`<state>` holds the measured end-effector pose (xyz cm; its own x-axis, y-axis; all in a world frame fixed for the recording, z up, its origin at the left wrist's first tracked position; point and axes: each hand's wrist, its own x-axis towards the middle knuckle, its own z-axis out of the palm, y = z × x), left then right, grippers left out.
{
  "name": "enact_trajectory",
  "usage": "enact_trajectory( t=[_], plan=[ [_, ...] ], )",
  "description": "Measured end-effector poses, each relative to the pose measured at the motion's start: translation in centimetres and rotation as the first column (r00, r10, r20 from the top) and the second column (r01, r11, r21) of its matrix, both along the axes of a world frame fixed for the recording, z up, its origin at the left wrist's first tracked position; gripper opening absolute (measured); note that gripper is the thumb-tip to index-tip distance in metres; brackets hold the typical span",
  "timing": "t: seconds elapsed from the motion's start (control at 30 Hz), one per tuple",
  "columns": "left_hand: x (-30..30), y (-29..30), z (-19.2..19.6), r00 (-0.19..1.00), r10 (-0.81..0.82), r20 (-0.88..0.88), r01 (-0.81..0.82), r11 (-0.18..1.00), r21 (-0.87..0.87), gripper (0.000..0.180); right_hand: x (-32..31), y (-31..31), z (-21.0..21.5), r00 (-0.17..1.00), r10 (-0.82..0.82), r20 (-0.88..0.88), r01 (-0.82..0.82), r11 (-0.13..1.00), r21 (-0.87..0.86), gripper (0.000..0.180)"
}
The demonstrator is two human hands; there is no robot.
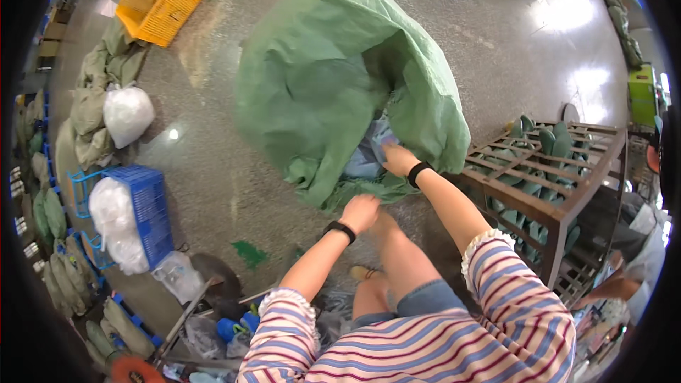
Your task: The person repeatedly picks up light blue and purple slippers from a large sack and a table, places them into clear plastic bags, and hands the filled bags to coworkers. The process is continuous, with the person refilling the sack and continuing to pack slippers throughout the clip.
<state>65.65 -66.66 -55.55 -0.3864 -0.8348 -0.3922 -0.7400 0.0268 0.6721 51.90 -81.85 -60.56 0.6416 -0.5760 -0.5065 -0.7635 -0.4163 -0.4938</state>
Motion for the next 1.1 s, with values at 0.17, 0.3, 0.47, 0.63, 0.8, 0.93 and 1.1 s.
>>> enact_trajectory(
  t=[0.17, 0.3, 0.47, 0.63, 0.8, 0.93, 1.1],
  plan=[
    [-3.7, -3.4, -17.5, 0.947, 0.298, 0.125, -0.292, 0.954, -0.063, 0.05, -3.2, -8.1, -4.6, 0.909, -0.412, -0.07, 0.404, 0.909, -0.097, 0.076],
    [-0.3, -7.1, -23.0, 0.952, 0.048, 0.303, -0.178, 0.89, 0.419, 0.076, -1.0, -9.0, -4.8, 0.937, -0.338, -0.086, 0.278, 0.873, -0.4, 0.078],
    [-2.0, -0.1, -38.0, 0.784, -0.058, 0.618, -0.014, 0.994, 0.112, 0.05, 3.3, -4.7, -6.7, 0.879, 0.145, -0.454, -0.3, 0.909, -0.29, 0.066],
    [-0.2, -1.3, -32.4, 0.885, -0.012, 0.466, -0.03, 0.996, 0.083, 0.024, -4.0, -2.1, -6.9, 0.936, 0.18, -0.303, -0.262, 0.93, -0.257, 0.031],
    [6.5, -2.1, -16.3, 0.879, 0.189, 0.437, -0.211, 0.977, 0.002, 0.017, -8.6, 0.9, -0.3, 0.958, 0.162, -0.238, -0.2, 0.969, -0.147, 0.016],
    [9.6, -0.9, -2.6, 0.928, 0.201, 0.314, -0.193, 0.98, -0.056, 0.015, -8.7, 1.7, 10.9, 0.965, -0.264, -0.004, 0.251, 0.924, -0.289, 0.02],
    [10.2, 8.1, 14.5, 0.807, 0.588, -0.055, -0.59, 0.798, -0.122, 0.01, -7.2, 3.8, 23.6, 0.809, -0.31, 0.5, 0.469, 0.853, -0.23, 0.017]
  ],
)
